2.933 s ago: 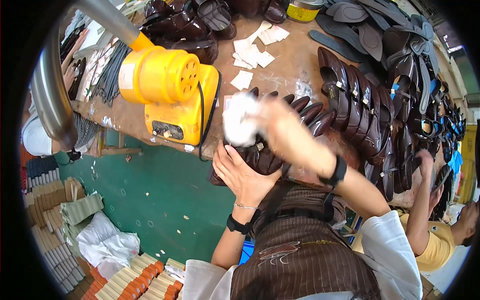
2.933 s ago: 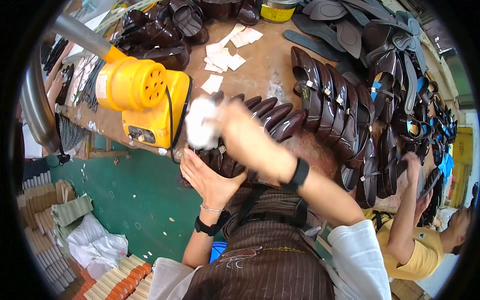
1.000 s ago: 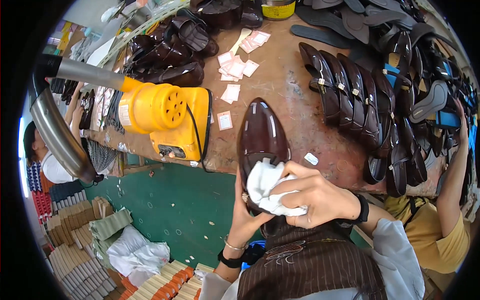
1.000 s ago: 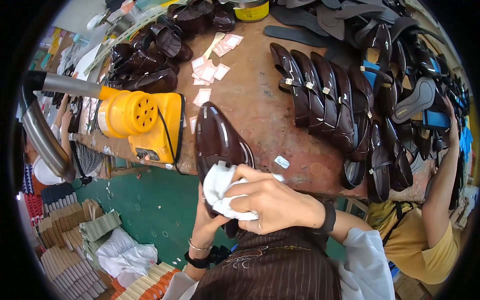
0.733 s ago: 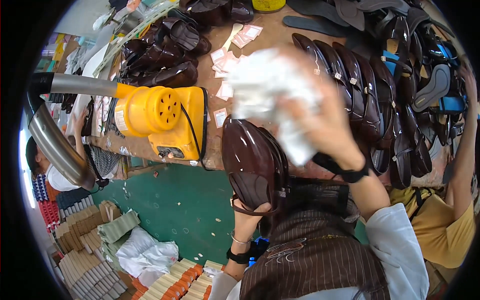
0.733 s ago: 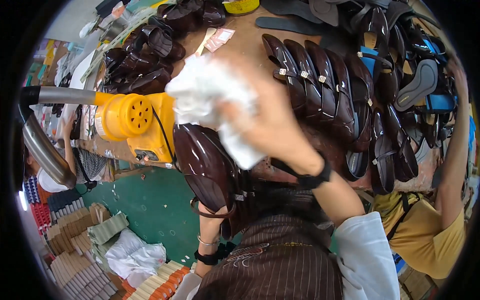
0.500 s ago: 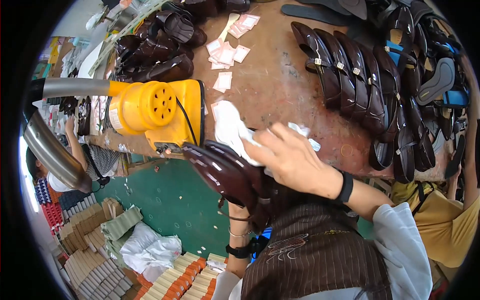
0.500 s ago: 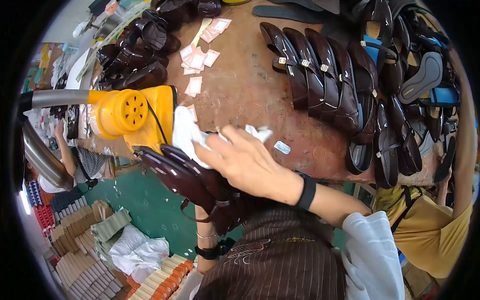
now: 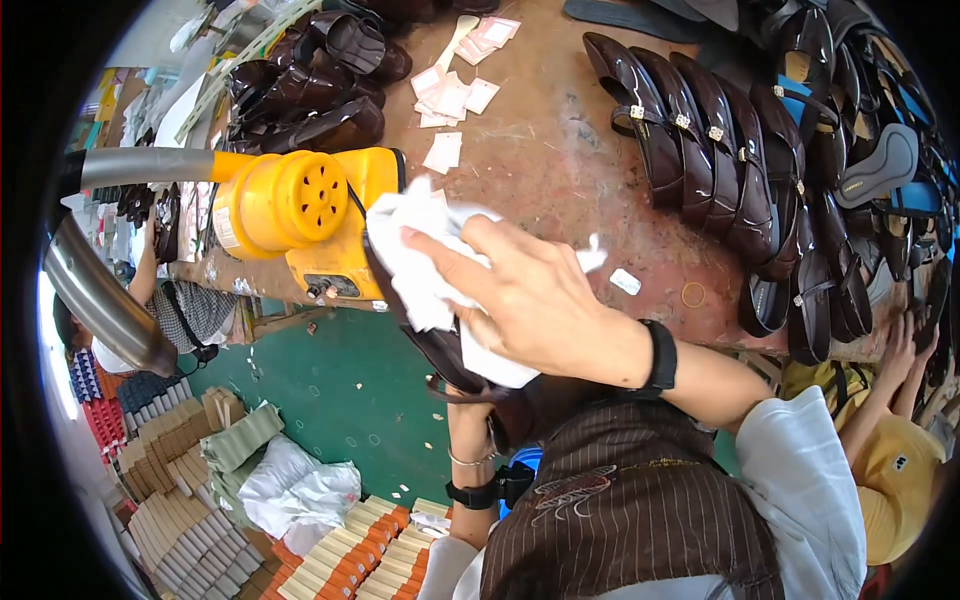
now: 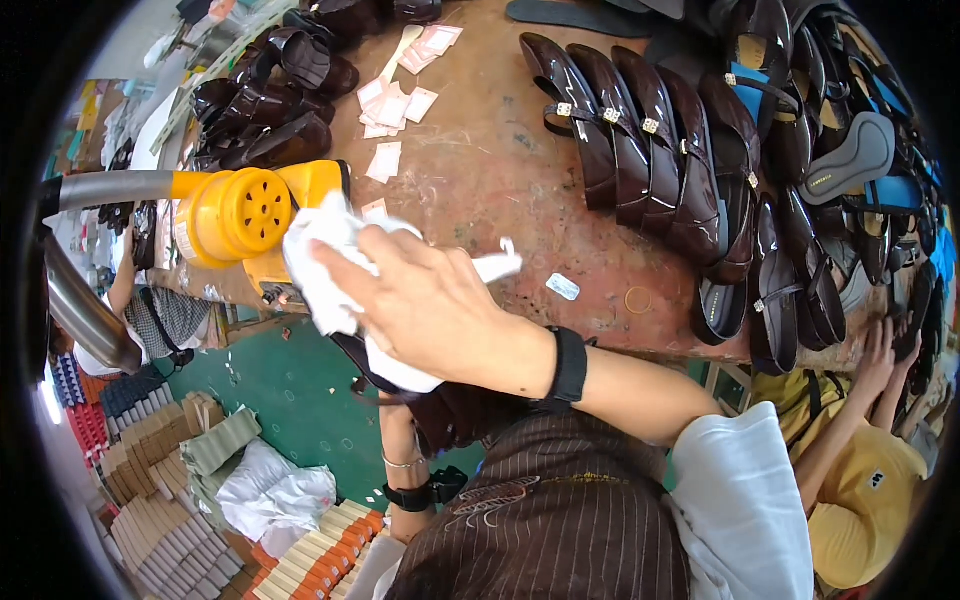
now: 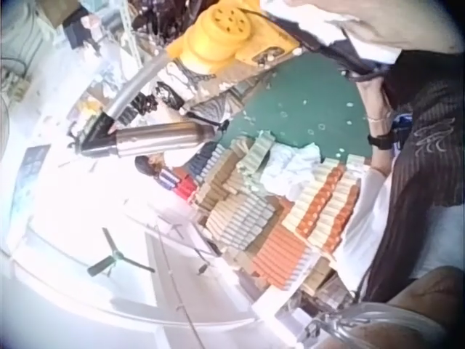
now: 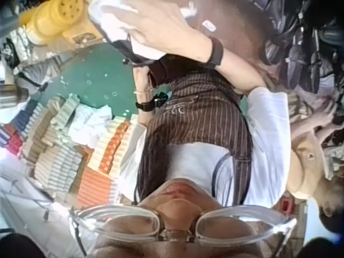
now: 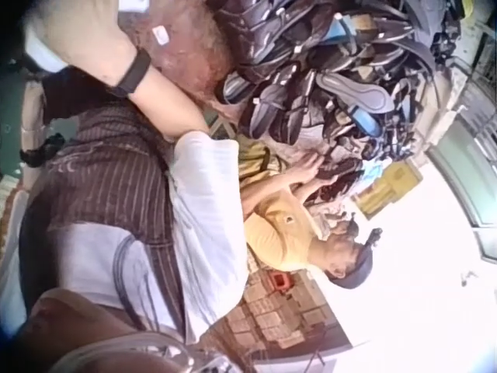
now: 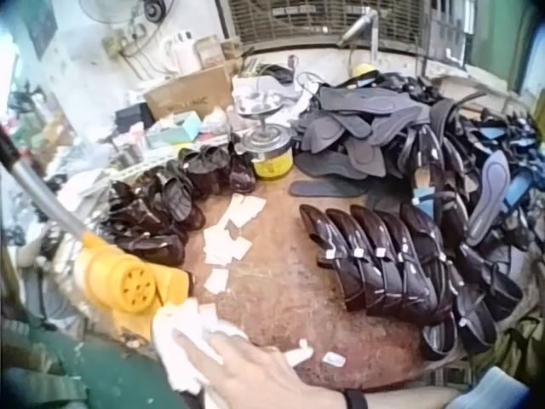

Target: Finishing and inspecting women's flats in a factory setting, including wiping, applying labels, and heating.

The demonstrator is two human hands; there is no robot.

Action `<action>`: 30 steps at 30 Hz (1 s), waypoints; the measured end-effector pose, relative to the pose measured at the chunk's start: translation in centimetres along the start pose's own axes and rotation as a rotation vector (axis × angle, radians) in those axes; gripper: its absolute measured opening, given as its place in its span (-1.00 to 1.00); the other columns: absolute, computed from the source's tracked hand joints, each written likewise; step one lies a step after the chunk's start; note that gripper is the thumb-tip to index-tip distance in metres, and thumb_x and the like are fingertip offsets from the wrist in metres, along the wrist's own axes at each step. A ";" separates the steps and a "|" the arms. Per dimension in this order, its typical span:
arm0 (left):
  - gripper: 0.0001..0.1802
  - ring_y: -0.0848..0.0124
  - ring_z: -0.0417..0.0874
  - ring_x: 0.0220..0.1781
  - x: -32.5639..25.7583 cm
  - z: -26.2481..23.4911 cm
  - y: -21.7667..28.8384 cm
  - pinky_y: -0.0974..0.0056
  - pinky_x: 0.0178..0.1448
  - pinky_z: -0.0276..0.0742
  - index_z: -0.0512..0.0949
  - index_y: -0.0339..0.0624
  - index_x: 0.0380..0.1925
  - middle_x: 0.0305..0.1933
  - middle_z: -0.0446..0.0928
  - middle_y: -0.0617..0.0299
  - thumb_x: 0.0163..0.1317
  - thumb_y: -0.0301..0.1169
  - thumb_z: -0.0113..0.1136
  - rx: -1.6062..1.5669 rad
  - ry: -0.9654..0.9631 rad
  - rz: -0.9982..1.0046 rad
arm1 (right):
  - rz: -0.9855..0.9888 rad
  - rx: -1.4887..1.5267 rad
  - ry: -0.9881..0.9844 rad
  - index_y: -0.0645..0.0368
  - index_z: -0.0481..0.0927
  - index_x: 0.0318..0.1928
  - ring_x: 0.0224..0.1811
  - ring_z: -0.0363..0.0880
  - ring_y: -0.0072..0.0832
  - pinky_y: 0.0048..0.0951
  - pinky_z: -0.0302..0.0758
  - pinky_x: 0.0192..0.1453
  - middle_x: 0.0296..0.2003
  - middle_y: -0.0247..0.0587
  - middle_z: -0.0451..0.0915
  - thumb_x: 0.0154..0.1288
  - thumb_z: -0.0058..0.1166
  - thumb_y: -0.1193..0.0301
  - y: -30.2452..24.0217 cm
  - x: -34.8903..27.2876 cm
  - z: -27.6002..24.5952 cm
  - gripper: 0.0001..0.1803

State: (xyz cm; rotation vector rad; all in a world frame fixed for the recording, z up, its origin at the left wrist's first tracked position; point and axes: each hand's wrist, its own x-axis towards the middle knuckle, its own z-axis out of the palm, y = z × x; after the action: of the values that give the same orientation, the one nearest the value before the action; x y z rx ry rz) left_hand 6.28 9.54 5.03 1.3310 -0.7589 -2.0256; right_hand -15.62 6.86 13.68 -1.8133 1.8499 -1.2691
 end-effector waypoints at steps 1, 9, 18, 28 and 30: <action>-0.35 0.24 0.59 0.13 0.0 0.0 0.1 0.19 0.22 0.56 0.28 -0.31 0.27 0.16 0.50 0.03 0.13 -0.56 0.20 -0.029 0.020 -0.009 | 0.061 0.013 -0.080 0.12 0.42 0.27 -0.25 0.60 -0.11 -0.19 0.62 -0.26 -0.15 -0.06 0.48 0.08 0.17 0.49 0.7 -0.4 0.5 -0.34; -0.46 0.25 0.61 0.12 0.1 -0.8 0.5 0.16 0.21 0.59 0.29 -0.25 0.31 0.17 0.50 0.06 0.35 -0.36 0.08 -0.038 -0.040 -0.066 | -0.009 0.044 -0.556 0.12 0.68 -0.14 -0.25 0.69 -0.15 -0.26 0.65 -0.26 -0.13 -0.05 0.60 -0.05 0.17 0.52 1.7 -8.0 -3.5 -0.64; -0.56 0.23 0.62 0.07 0.1 -3.1 -1.3 0.14 0.17 0.60 0.38 -0.29 0.20 0.12 0.54 0.07 0.51 -0.22 -0.15 -0.045 0.045 -0.126 | 0.045 0.061 -0.131 0.07 0.59 -0.08 -0.34 0.60 -0.13 -0.14 0.59 -0.29 -0.25 -0.15 0.48 0.00 0.15 0.54 4.4 -3.4 0.5 -0.62; -0.54 0.23 0.60 0.09 -1.7 -2.7 -0.8 0.17 0.19 0.56 0.38 -0.23 0.22 0.11 0.54 0.08 0.53 -0.16 -0.24 0.035 0.226 -0.240 | 0.269 -0.186 -0.578 0.09 0.62 -0.18 -0.33 0.61 -0.21 -0.24 0.56 -0.32 -0.30 -0.11 0.56 0.03 0.15 0.43 1.7 -12.2 -1.3 -0.73; -0.53 0.22 0.58 0.11 -2.3 -3.6 -1.3 0.15 0.21 0.54 0.37 -0.23 0.23 0.13 0.53 0.08 0.53 -0.17 -0.26 -0.034 0.191 -0.205 | 0.281 0.147 -0.645 0.06 0.67 -0.07 -0.26 0.65 -0.06 -0.17 0.58 -0.18 -0.26 0.00 0.64 0.11 0.16 0.43 2.5 -11.8 -3.8 -0.68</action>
State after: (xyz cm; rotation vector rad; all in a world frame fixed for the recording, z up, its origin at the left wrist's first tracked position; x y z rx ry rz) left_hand 10.20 11.58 4.23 1.6106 -0.5180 -2.0177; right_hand -17.75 18.68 9.61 -1.5616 1.5240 -0.5996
